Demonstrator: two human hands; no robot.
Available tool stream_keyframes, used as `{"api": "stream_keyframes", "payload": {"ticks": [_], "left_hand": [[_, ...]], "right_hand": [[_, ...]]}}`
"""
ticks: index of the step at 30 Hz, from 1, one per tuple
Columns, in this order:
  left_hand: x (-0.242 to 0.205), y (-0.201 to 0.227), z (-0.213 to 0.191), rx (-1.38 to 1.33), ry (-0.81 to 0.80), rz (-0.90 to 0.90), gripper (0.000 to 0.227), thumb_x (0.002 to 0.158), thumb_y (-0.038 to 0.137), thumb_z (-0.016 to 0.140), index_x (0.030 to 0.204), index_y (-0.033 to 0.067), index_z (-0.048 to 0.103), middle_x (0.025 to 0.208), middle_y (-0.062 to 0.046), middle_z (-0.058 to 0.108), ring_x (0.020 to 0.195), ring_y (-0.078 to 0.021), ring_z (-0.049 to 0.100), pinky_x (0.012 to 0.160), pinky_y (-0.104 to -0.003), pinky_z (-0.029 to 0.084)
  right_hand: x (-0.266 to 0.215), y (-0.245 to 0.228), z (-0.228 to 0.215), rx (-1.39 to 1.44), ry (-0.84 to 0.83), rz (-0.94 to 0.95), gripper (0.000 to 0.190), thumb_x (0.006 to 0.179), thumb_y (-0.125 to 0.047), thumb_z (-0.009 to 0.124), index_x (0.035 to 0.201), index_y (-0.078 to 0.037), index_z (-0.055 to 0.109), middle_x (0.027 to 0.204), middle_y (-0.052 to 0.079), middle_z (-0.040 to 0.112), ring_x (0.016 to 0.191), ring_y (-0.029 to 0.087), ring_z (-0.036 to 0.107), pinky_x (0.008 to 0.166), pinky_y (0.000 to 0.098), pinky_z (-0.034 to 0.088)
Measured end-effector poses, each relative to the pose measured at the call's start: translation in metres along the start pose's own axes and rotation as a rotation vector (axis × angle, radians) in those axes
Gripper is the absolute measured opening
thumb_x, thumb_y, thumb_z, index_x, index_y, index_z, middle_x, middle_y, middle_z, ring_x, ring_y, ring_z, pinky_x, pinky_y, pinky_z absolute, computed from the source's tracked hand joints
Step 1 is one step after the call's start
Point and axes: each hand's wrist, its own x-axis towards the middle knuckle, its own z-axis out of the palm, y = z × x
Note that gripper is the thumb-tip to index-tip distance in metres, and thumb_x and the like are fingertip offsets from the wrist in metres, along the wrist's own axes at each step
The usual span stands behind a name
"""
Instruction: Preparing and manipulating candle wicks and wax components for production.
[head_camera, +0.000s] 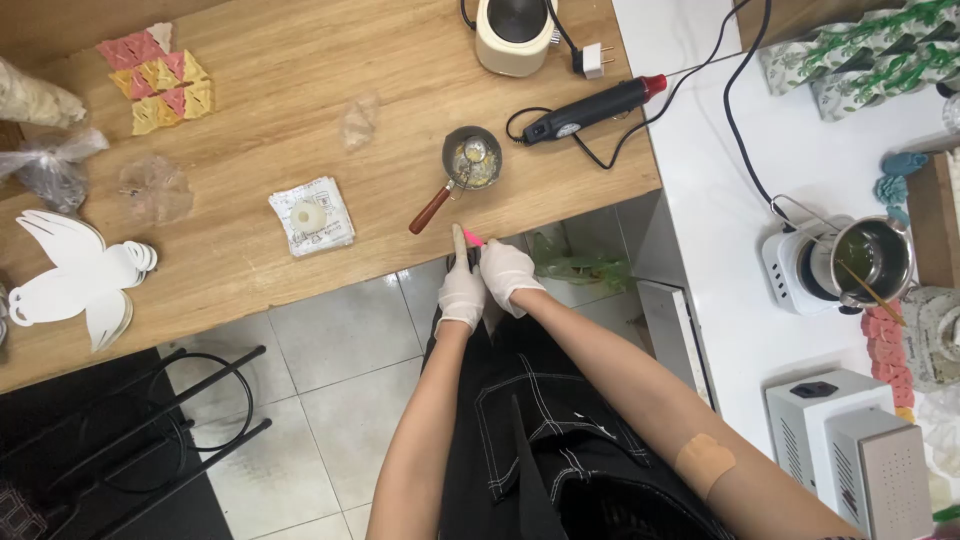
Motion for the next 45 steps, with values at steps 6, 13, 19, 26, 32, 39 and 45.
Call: {"api": "stream_keyframes", "payload": {"ticks": [6, 13, 19, 26, 32, 39, 45], "left_hand": [[0.003, -0.014, 0.008, -0.188, -0.048, 0.006, 0.08, 0.104, 0.035, 0.048, 0.16, 0.0486, -0.007, 0.109, -0.031, 0.071, 0.101, -0.0482, 0.068, 0.089, -0.054, 0.052], [-0.013, 0.009, -0.018, -0.077, -0.047, 0.079, 0.076, 0.103, 0.03, 0.05, 0.162, 0.0482, 0.005, 0.108, -0.026, 0.071, 0.096, -0.0463, 0.068, 0.085, -0.054, 0.052], [0.029, 0.051, -0.04, 0.463, 0.37, 0.541, 0.051, 0.093, 0.023, 0.061, 0.139, 0.0242, 0.04, 0.092, -0.01, 0.071, 0.077, -0.0308, 0.072, 0.067, -0.046, 0.057], [0.076, 0.079, -0.078, 0.536, 0.411, 0.576, 0.038, 0.097, 0.028, 0.055, 0.134, 0.023, 0.063, 0.087, -0.012, 0.073, 0.074, -0.0335, 0.072, 0.064, -0.049, 0.056], [0.099, 0.079, -0.101, 0.663, 0.325, 0.544, 0.042, 0.1, 0.05, 0.055, 0.086, 0.0174, 0.077, 0.087, -0.013, 0.075, 0.081, -0.0357, 0.073, 0.07, -0.05, 0.056], [0.104, 0.107, -0.117, 0.724, 0.364, 0.822, 0.035, 0.091, 0.049, 0.064, 0.111, 0.0257, 0.081, 0.078, -0.012, 0.073, 0.067, -0.0347, 0.071, 0.065, -0.048, 0.057], [0.049, 0.201, -0.075, 0.744, 0.094, 1.272, 0.03, 0.093, 0.044, 0.065, 0.11, 0.0214, 0.076, 0.099, -0.007, 0.075, 0.083, -0.0301, 0.073, 0.071, -0.043, 0.058]], "right_hand": [[0.054, 0.038, 0.092, 0.129, -0.103, -0.178, 0.032, 0.093, -0.029, 0.055, 0.098, -0.006, 0.076, 0.1, 0.021, 0.073, 0.088, 0.042, 0.069, 0.077, 0.0526, 0.056], [0.001, 0.029, -0.006, 1.16, -0.424, 0.205, 0.025, 0.098, -0.026, 0.055, 0.08, -0.01, 0.061, 0.057, -0.001, 0.044, 0.044, 0.013, 0.035, 0.042, 0.0311, 0.029], [-0.008, 0.009, -0.108, 1.4, -0.404, 0.057, 0.021, 0.097, -0.019, 0.053, 0.079, -0.013, 0.061, 0.056, -0.005, 0.042, 0.043, 0.007, 0.033, 0.041, 0.0266, 0.024], [0.022, -0.002, -0.087, 0.552, 0.261, -0.259, 0.039, 0.103, -0.033, 0.046, 0.088, -0.012, 0.074, 0.093, 0.016, 0.074, 0.086, 0.037, 0.069, 0.078, 0.0476, 0.053], [-0.038, -0.039, -0.146, 0.492, 0.269, 0.093, 0.041, 0.104, -0.042, 0.042, 0.097, -0.015, 0.072, 0.096, 0.014, 0.075, 0.091, 0.04, 0.07, 0.084, 0.0522, 0.053], [-0.119, -0.002, -0.21, 1.089, 0.04, 0.268, 0.034, 0.107, -0.035, 0.039, 0.124, -0.022, 0.064, 0.088, 0.015, 0.07, 0.084, 0.025, 0.068, 0.083, 0.0397, 0.053], [-0.191, 0.061, -0.175, 1.283, 0.442, 0.586, 0.026, 0.1, -0.03, 0.051, 0.115, -0.017, 0.068, 0.108, -0.001, 0.071, 0.09, 0.014, 0.067, 0.084, 0.0308, 0.052]]}}
